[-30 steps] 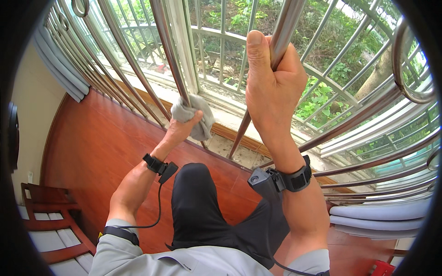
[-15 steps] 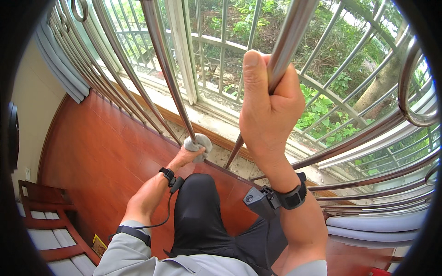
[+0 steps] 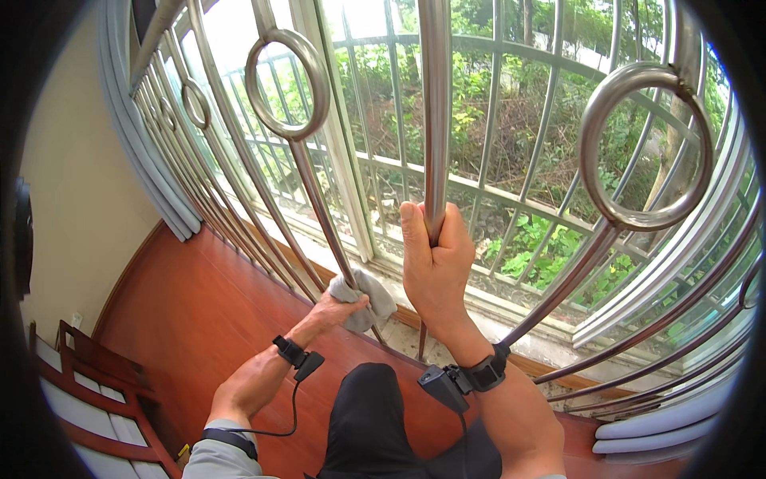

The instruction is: The recorder is seen wiping a wall panel, then moves to wipe a metal security railing on a window.

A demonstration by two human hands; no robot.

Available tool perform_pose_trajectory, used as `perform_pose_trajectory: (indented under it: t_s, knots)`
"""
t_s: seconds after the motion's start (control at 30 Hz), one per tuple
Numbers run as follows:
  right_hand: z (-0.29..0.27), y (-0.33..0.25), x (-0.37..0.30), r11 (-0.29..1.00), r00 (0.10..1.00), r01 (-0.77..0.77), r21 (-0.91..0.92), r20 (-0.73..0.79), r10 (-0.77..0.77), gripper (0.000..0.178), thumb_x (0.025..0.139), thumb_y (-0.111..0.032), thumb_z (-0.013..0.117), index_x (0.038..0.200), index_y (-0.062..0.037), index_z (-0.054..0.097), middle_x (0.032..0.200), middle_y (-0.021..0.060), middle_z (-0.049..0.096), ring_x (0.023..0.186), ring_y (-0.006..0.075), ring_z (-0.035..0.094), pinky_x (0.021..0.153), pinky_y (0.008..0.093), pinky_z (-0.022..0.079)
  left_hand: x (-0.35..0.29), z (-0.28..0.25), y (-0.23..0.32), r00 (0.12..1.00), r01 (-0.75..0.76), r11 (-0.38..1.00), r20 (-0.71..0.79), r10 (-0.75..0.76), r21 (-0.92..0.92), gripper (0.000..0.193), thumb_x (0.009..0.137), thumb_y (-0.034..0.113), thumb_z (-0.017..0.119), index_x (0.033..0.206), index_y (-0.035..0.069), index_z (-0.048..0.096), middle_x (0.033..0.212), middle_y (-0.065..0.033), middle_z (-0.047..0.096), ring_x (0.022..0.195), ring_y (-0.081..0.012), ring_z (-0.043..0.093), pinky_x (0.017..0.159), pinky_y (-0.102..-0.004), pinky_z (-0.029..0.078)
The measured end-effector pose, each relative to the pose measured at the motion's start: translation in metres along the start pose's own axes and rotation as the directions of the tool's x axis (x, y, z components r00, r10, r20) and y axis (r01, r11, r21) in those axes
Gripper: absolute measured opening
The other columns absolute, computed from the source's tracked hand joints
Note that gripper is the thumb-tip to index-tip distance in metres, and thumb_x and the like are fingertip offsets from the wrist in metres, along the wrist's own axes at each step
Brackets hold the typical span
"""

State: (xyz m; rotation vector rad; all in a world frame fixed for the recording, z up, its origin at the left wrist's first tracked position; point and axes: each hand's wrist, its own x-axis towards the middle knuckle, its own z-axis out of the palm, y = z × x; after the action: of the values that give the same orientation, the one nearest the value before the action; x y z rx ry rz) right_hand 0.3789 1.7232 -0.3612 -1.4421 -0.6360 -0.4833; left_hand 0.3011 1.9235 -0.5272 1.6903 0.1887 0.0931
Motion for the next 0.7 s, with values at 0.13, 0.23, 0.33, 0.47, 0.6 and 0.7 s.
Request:
perform_pose_trajectory:
  t_s: [0.13, 0.23, 0.33, 0.47, 0.6, 0.7]
  knots:
    - [0.0, -0.006, 0.003, 0.999, 0.999, -0.044, 0.026, 0.021, 0.044, 0.025, 0.099, -0.022, 0.064, 0.085, -0.0039, 0.055, 0.065, -0.004, 0.045, 0.059, 0.0047, 0.038, 0.051, 0.026, 0.032, 0.004, -0.009, 0.069, 0.981, -0.167, 0.986, -0.1, 0.166, 0.002, 0.034, 0.092, 0.018, 0.071, 0.121, 0.008, 0.057, 0.106, 0.0, 0.063, 0.099, -0.0107, 0.056, 0.088, -0.0306, 0.048]
    - [0.0, -0.005, 0.003, 1.0, 1.0, -0.013, 0.018, -0.005, 0.013, 0.025, 0.099, -0.022, 0.064, 0.084, -0.0038, 0.055, 0.064, -0.0038, 0.045, 0.059, 0.0049, 0.038, 0.051, 0.0264, 0.033, 0.002, -0.01, 0.128, 0.944, -0.291, 0.956, -0.149, 0.294, 0.045, 0.04, 0.093, 0.017, 0.07, 0.128, 0.008, 0.053, 0.11, -0.0001, 0.061, 0.102, -0.011, 0.056, 0.092, -0.0301, 0.047]
    - [0.001, -0.004, 0.004, 0.999, 1.0, -0.011, 0.041, 0.014, 0.011, 0.028, 0.098, -0.023, 0.064, 0.082, -0.0033, 0.052, 0.062, -0.0003, 0.043, 0.057, 0.0085, 0.038, 0.05, 0.03, 0.033, 0.0, -0.017, 0.169, 0.9, -0.367, 0.929, -0.27, 0.343, -0.046, 0.04, 0.097, 0.018, 0.064, 0.132, 0.007, 0.048, 0.111, -0.0018, 0.061, 0.102, -0.0118, 0.059, 0.09, -0.0309, 0.05]
    - [-0.001, -0.006, 0.004, 1.0, 1.0, 0.008, 0.021, 0.015, -0.008, 0.031, 0.098, -0.024, 0.064, 0.08, -0.0036, 0.05, 0.061, 0.0007, 0.041, 0.056, 0.0102, 0.036, 0.051, 0.0317, 0.032, 0.002, -0.033, 0.205, 0.84, -0.449, 0.877, -0.416, 0.348, -0.173, 0.041, 0.1, 0.032, 0.061, 0.13, 0.005, 0.051, 0.114, -0.0041, 0.062, 0.102, -0.0126, 0.061, 0.088, -0.0305, 0.051]
    - [-0.005, -0.001, 0.005, 1.0, 1.0, 0.027, 0.006, 0.014, -0.027, 0.031, 0.099, -0.026, 0.064, 0.08, -0.0039, 0.051, 0.061, -0.001, 0.04, 0.057, 0.0093, 0.036, 0.051, 0.0303, 0.032, -0.003, -0.053, 0.25, 0.828, -0.538, 0.763, -0.398, 0.396, -0.359, 0.036, 0.103, 0.039, 0.051, 0.117, 0.006, 0.056, 0.104, -0.0059, 0.065, 0.092, -0.0161, 0.066, 0.08, -0.0305, 0.056]
    - [0.0, -0.006, 0.003, 1.0, 1.0, 0.004, 0.013, 0.025, -0.004, 0.032, 0.099, -0.026, 0.064, 0.08, -0.0039, 0.051, 0.059, -0.0012, 0.039, 0.055, 0.0088, 0.035, 0.049, 0.0307, 0.031, -0.002, -0.078, 0.288, 0.72, -0.673, 0.694, -0.437, 0.539, -0.254, 0.041, 0.104, 0.044, 0.047, 0.121, 0.008, 0.055, 0.11, -0.0062, 0.065, 0.1, -0.0165, 0.064, 0.09, -0.0331, 0.053]
